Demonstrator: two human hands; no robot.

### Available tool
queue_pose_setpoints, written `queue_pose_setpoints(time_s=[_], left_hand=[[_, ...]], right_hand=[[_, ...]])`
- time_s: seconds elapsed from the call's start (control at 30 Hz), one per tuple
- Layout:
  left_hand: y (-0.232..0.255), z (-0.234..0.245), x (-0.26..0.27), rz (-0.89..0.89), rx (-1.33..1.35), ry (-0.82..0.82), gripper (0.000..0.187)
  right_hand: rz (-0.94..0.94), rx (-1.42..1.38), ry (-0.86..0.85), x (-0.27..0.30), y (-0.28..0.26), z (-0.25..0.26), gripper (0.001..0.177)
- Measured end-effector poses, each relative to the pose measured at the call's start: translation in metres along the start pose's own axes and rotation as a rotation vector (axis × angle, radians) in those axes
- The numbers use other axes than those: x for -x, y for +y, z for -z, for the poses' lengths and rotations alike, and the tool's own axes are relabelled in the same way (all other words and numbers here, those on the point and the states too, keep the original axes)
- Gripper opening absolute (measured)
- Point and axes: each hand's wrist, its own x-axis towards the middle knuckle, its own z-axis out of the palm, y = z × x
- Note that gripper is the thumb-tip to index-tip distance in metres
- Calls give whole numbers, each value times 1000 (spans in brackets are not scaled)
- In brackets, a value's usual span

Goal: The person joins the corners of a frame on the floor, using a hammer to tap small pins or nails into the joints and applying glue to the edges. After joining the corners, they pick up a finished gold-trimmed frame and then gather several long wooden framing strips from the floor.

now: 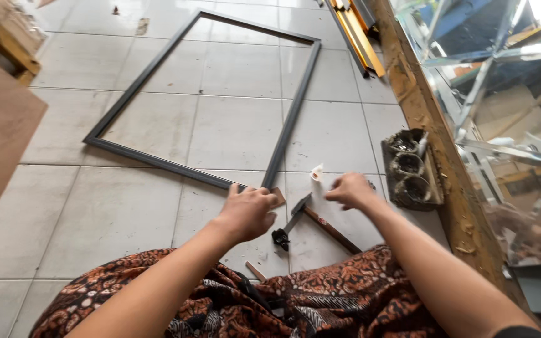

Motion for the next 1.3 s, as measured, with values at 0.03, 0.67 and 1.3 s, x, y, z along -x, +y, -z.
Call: queue_pose_setpoints(time_s=[0.03, 0.67, 1.3], left_hand=[[-14, -3, -3, 14, -2, 8, 36], [-48, -55, -12, 271, -33, -247, 99], [-55, -78, -22, 264, -66, -222, 107]], right_hand=[[15, 4, -2, 1, -26, -9, 62], [750, -152, 125, -50, -66, -139, 15], [523, -269, 93, -35, -78, -119, 26]])
